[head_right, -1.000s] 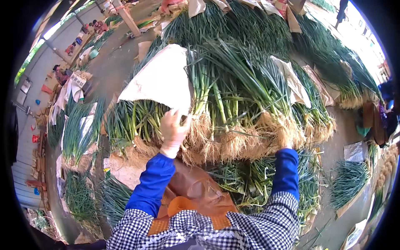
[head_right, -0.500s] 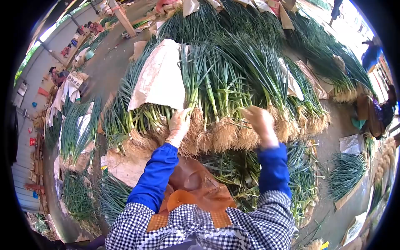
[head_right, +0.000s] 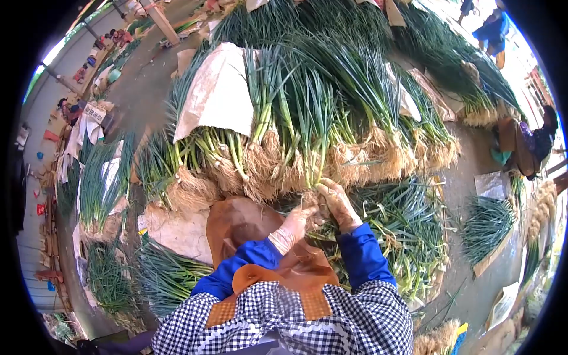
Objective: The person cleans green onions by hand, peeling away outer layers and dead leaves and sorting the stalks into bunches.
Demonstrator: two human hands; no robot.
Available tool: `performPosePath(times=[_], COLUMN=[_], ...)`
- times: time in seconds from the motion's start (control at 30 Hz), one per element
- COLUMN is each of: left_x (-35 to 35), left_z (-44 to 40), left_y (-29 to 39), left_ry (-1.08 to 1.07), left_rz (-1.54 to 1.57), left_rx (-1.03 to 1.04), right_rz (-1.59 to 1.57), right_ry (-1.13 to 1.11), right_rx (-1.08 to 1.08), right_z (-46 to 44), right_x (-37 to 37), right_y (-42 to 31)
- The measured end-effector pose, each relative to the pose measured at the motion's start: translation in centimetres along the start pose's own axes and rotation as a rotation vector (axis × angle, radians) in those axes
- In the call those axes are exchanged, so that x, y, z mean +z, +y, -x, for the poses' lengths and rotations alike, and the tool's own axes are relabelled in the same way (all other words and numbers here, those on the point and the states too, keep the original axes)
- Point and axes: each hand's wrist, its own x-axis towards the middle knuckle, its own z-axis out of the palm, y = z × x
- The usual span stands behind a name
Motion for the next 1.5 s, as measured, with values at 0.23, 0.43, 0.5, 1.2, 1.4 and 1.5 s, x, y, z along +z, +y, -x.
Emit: performPosePath(times=[0.23,0.43,0.5,1.2,1.4,1.5], left_x=[0.0,2.3,1.1,-2.3,-1.0,-1.1], left_z=[-2.0,-0.1,0.0,0.2,-1.4,-1.0], left_y=[-2.7,-1.1,-0.6,1.3,-0.4,0.0], left_ry=[0.046,0.051,-0.052,0.132,0.116,0.086], left_rz=[0.032,0.066,0.037,-0.138,-0.008,0.026], left_rx=[0.254,0.308,0.246,0.412,0.129,0.173], right_rz=[0.339,-0.225,-0.366,0.948,1.189,1.043], right_ry=[0.123,0.244,0.187,0.336,0.504,0.485], right_rx=[0.175,0.202,0.149,-0.286,-0.371,-0.273], right_z=[-4.2,-6.1,-5.7,-5.9,-3.2,-0.3], right_x=[-0.8,0.7,0.1,2.3,0.0,-0.8], right_y=[-1.7,-0.2,0.7,3.5,3.4,2.2])
